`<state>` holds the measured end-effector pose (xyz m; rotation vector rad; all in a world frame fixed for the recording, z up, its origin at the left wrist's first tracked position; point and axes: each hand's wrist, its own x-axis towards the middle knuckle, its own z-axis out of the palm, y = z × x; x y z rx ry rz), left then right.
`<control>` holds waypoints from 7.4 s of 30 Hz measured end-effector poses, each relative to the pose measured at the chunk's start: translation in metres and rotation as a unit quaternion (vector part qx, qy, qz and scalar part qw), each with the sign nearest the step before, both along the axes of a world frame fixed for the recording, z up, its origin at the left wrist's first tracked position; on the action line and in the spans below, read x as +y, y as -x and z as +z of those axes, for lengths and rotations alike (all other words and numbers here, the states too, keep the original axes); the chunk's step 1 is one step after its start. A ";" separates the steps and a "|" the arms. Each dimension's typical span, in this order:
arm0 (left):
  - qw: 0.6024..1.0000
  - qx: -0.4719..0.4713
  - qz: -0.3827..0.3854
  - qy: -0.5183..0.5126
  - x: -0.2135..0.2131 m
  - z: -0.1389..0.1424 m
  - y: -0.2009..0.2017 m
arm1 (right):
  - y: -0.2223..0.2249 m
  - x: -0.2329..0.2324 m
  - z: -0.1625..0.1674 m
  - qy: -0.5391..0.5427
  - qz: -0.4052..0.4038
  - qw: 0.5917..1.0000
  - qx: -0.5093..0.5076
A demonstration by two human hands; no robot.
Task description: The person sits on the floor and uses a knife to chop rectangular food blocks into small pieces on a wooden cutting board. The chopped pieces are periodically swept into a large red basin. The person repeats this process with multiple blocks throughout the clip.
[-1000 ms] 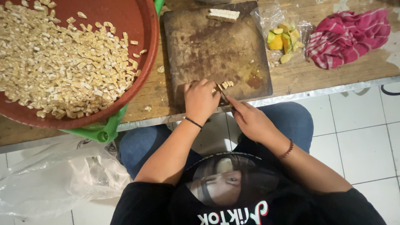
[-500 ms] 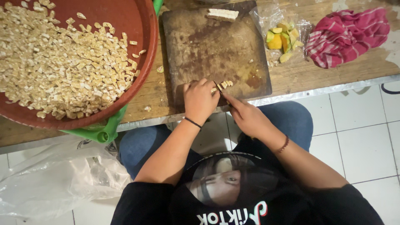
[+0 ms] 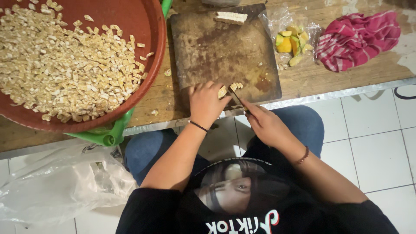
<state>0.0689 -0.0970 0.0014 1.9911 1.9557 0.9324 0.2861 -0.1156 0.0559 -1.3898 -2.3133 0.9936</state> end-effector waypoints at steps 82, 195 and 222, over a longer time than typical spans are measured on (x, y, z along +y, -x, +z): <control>0.998 -0.036 -0.005 0.047 0.016 -0.009 0.003 | 0.003 0.010 -0.011 -0.046 0.017 0.998 0.034; 1.000 -0.002 0.013 0.013 0.006 -0.009 0.009 | 0.028 0.017 -0.004 -0.035 0.071 0.997 -0.022; 0.999 -0.026 -0.016 0.041 0.011 -0.006 0.022 | 0.016 -0.002 -0.002 0.015 0.026 1.000 -0.009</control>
